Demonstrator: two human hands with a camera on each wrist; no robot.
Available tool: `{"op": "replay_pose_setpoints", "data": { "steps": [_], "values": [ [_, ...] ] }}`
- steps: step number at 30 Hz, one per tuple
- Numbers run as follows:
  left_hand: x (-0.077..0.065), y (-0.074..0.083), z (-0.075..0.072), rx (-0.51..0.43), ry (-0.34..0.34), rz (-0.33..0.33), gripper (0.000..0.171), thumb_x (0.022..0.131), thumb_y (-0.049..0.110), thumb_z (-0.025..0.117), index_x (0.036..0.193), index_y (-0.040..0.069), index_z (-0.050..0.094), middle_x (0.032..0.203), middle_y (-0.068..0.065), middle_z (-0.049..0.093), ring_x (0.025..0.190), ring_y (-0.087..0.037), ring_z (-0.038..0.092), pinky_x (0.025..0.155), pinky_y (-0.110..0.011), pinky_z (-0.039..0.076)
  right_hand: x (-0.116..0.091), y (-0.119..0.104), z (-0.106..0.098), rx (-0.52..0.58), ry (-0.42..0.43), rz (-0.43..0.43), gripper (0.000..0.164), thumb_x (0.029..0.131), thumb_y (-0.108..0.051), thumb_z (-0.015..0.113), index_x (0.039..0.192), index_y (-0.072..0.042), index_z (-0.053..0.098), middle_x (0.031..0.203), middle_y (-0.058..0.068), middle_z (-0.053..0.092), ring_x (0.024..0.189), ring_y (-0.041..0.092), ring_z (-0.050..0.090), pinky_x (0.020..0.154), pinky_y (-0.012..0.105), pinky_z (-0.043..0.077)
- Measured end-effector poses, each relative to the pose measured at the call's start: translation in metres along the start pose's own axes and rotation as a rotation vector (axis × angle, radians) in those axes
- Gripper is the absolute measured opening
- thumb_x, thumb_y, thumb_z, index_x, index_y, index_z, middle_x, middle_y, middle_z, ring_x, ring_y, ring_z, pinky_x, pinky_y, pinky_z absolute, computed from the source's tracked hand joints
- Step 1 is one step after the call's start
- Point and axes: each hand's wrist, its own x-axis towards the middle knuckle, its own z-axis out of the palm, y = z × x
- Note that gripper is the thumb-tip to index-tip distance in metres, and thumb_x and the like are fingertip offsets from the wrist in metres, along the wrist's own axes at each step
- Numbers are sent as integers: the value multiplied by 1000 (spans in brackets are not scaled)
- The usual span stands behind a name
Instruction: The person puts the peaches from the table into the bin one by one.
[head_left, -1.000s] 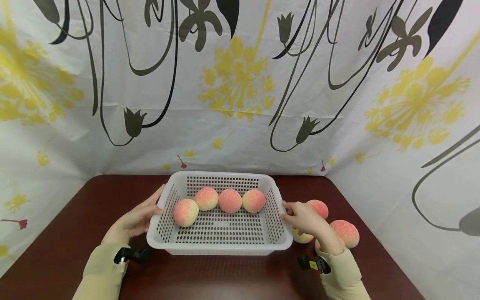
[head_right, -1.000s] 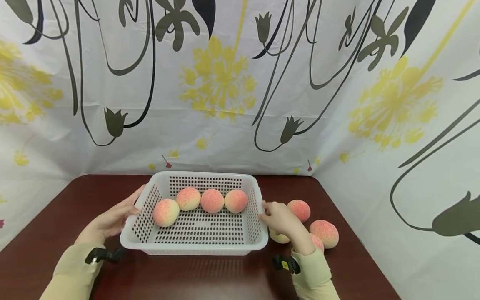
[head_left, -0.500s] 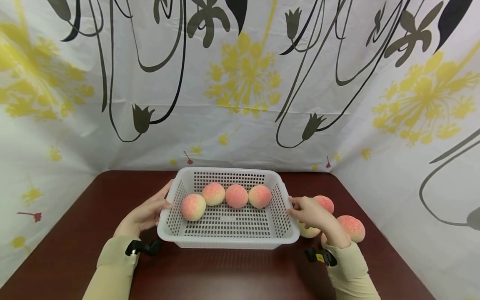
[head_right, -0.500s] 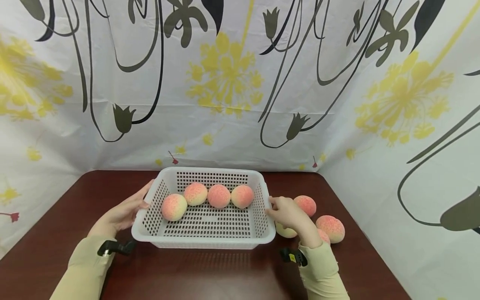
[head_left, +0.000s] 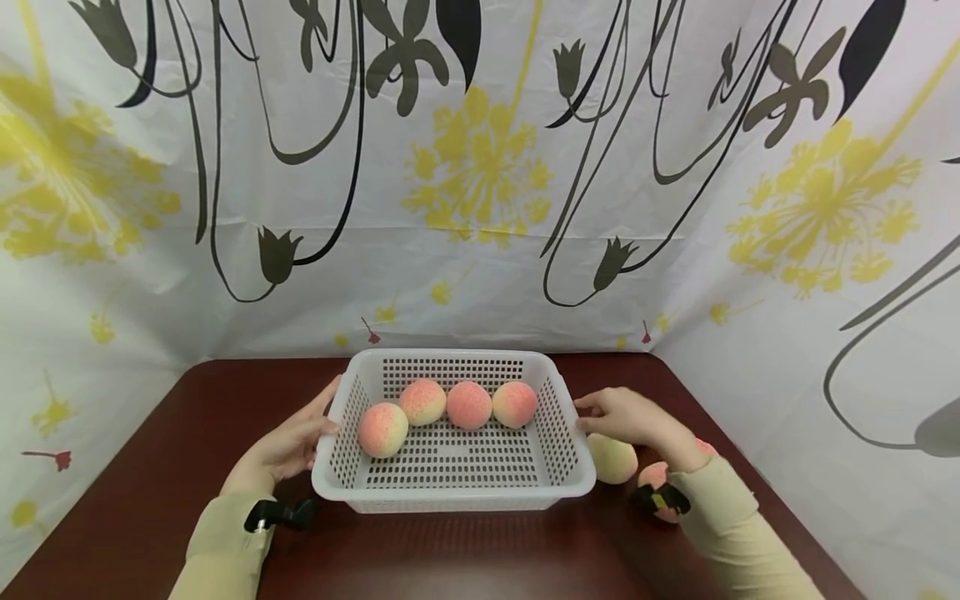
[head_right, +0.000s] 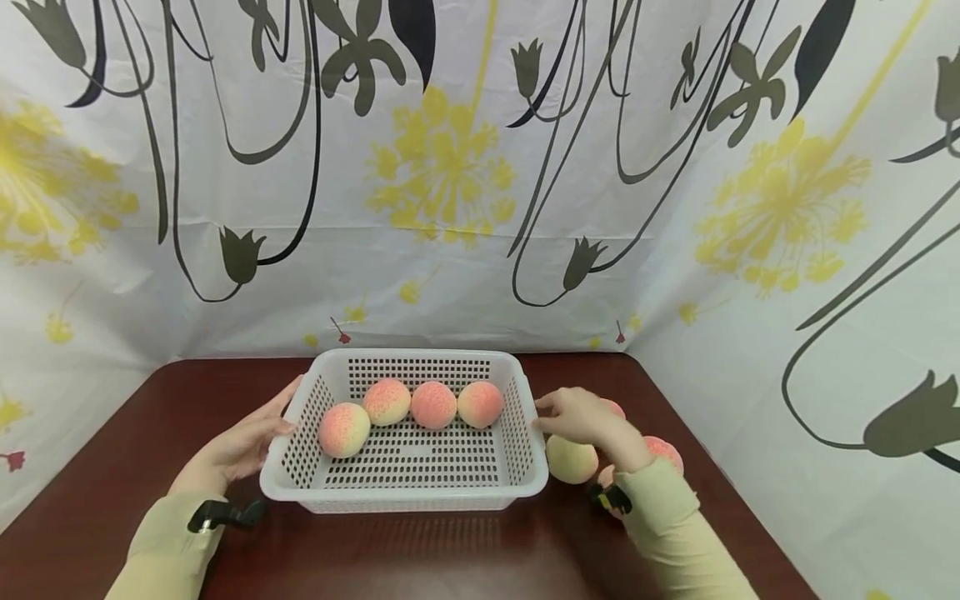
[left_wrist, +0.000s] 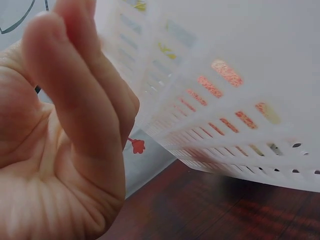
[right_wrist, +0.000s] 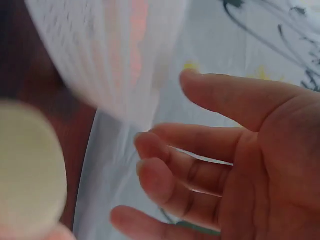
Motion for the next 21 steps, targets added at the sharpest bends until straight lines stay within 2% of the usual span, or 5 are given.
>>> {"op": "replay_pose_setpoints", "data": {
  "steps": [5, 8, 10, 16, 21],
  "values": [
    [-1, 5, 3, -5, 19, -1, 85, 98, -6, 34, 153, 39, -14, 155, -30, -11, 71, -20, 67, 46, -21, 48, 14, 31, -28, -108, 27, 11, 43, 92, -29, 63, 121, 3, 65, 88, 6, 69, 75, 18, 61, 69, 39, 49],
    [-3, 9, 4, -6, 29, -15, 85, 98, -6, 34, 152, 39, -15, 155, -29, -11, 73, -20, 67, 47, -22, 49, 21, 48, -39, -145, -15, 59, 48, 91, -31, 62, 122, 5, 63, 105, 19, 67, 94, 34, 62, 82, 48, 48],
    [-4, 11, 4, -1, 34, -16, 85, 98, -6, 33, 152, 39, -15, 155, -29, -11, 72, -20, 66, 47, -23, 49, 25, 57, -43, -148, -71, 83, 51, 91, -32, 62, 124, 8, 61, 121, 25, 61, 113, 41, 55, 93, 53, 43],
    [-5, 12, 3, 15, 58, -12, 84, 99, -4, 36, 154, 36, -13, 156, -30, 3, 70, -18, 67, 47, -22, 47, 31, 79, -42, -32, -256, 195, 63, 91, -32, 63, 133, 13, 49, 135, 35, 44, 126, 52, 38, 100, 59, 36],
    [-3, 8, 2, 26, 41, -8, 81, 101, -3, 35, 154, 35, -13, 155, -30, 8, 64, -14, 65, 47, -22, 47, 30, 91, -38, 29, -295, 283, 66, 89, -32, 68, 133, 13, 48, 136, 36, 41, 124, 53, 39, 95, 59, 40]
  ]
}}
